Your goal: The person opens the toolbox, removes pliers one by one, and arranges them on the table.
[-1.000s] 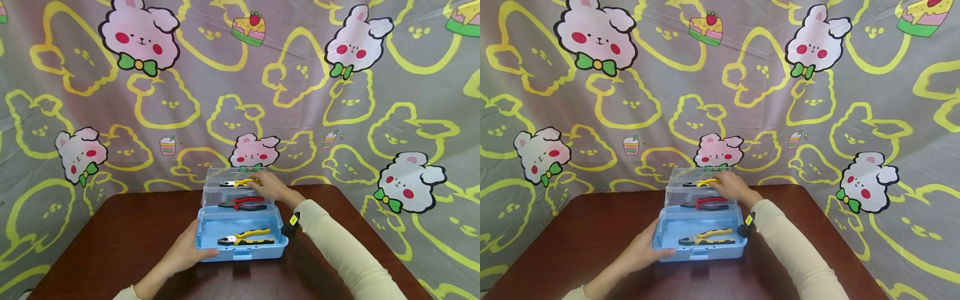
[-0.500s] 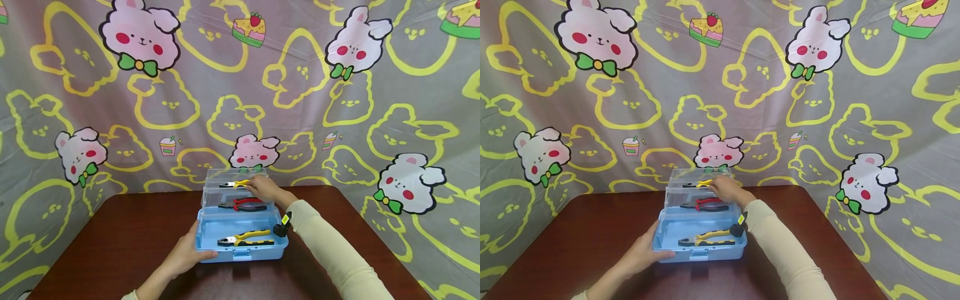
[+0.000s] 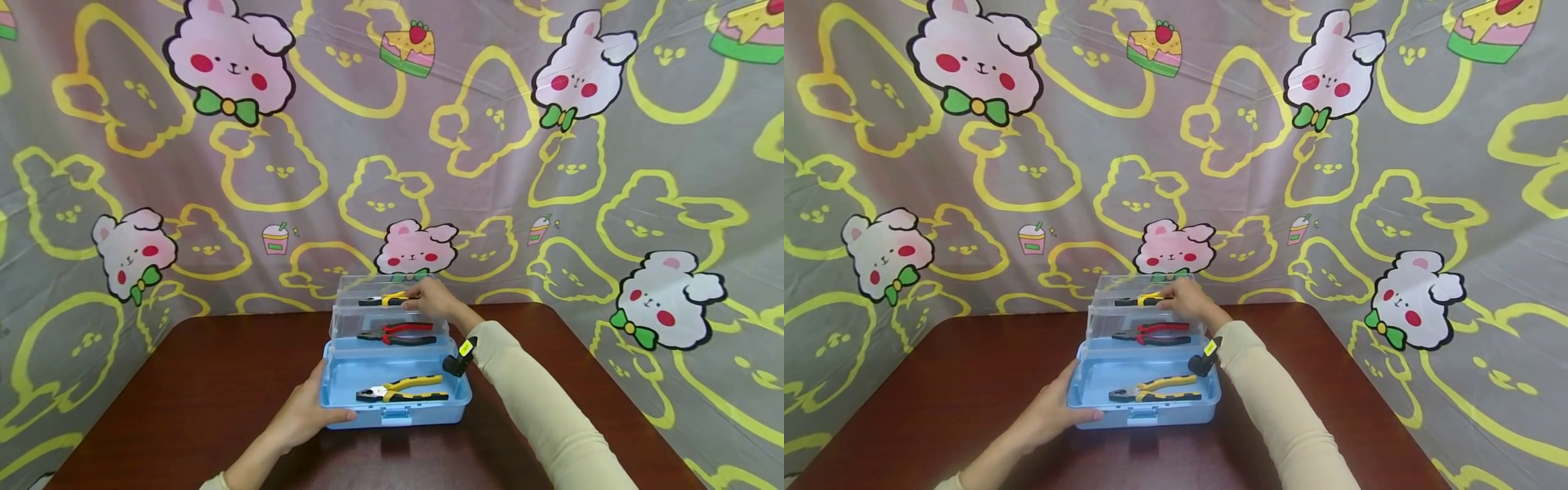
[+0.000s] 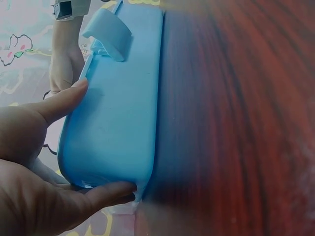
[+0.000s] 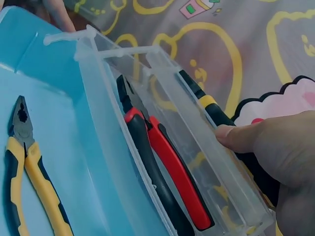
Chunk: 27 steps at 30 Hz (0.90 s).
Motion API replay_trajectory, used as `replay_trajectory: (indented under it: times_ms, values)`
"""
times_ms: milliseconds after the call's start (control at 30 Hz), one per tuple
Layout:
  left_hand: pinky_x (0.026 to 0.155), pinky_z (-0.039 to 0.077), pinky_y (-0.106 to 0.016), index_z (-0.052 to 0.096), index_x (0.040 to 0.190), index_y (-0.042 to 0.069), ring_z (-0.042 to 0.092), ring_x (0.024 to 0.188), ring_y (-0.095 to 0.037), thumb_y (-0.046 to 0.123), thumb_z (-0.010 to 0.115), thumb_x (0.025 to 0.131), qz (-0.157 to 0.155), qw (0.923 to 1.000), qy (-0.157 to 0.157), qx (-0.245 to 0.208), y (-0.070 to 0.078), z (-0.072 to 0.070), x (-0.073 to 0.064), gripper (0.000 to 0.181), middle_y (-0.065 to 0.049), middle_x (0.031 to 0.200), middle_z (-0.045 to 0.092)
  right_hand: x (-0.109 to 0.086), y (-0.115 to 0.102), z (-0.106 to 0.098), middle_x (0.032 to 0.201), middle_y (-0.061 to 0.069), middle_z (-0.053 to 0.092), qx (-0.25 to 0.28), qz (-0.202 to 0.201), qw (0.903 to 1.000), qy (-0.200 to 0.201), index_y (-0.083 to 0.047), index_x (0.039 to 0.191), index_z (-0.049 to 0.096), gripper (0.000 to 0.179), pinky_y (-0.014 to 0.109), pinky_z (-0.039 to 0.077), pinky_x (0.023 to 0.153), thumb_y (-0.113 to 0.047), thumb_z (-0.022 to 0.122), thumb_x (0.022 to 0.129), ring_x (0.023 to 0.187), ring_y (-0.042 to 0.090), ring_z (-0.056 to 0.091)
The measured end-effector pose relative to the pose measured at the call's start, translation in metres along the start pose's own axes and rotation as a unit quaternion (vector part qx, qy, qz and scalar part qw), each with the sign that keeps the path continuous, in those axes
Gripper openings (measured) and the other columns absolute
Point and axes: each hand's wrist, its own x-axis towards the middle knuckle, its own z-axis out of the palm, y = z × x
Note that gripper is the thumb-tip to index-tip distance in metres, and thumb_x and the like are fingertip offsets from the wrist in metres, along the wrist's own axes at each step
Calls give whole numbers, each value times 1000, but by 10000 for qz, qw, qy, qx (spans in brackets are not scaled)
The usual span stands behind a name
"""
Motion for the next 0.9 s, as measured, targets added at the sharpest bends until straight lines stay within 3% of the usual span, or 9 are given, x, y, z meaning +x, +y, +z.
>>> replay_trajectory:
  times_ms: [133,433,700,900]
  values:
    - [95,49,-53,18,162,-2,58,120,-34,34,97,72,-23,10000,20,4,0,-1,-2,125,-28,150,47,-2,-2,2,105,2,75,-23,-43,9998,182,-6,114,81,21,33,49,70,-17,78,95,88,19,60]
    - [93,50,-53,21,161,-2,60,117,-34,30,98,71,31,10000,57,-57,0,-1,-2,123,-27,148,50,-7,3,3,111,6,74,177,36,9987,478,-4,117,79,25,38,55,83,-16,78,95,99,22,63]
    - [94,50,-55,25,158,-4,59,119,-36,35,99,69,-140,9998,146,49,0,0,0,123,-28,148,49,-15,4,-10,98,6,69,-47,-191,9967,784,-1,112,80,22,34,53,73,-13,78,95,89,21,59]
    - [94,50,-56,27,157,-5,59,117,-35,36,100,68,-276,9993,209,141,2,0,-2,122,-28,146,50,-25,7,-20,101,8,70,-297,-353,9934,1049,-1,113,79,24,40,52,78,-15,80,93,95,24,60]
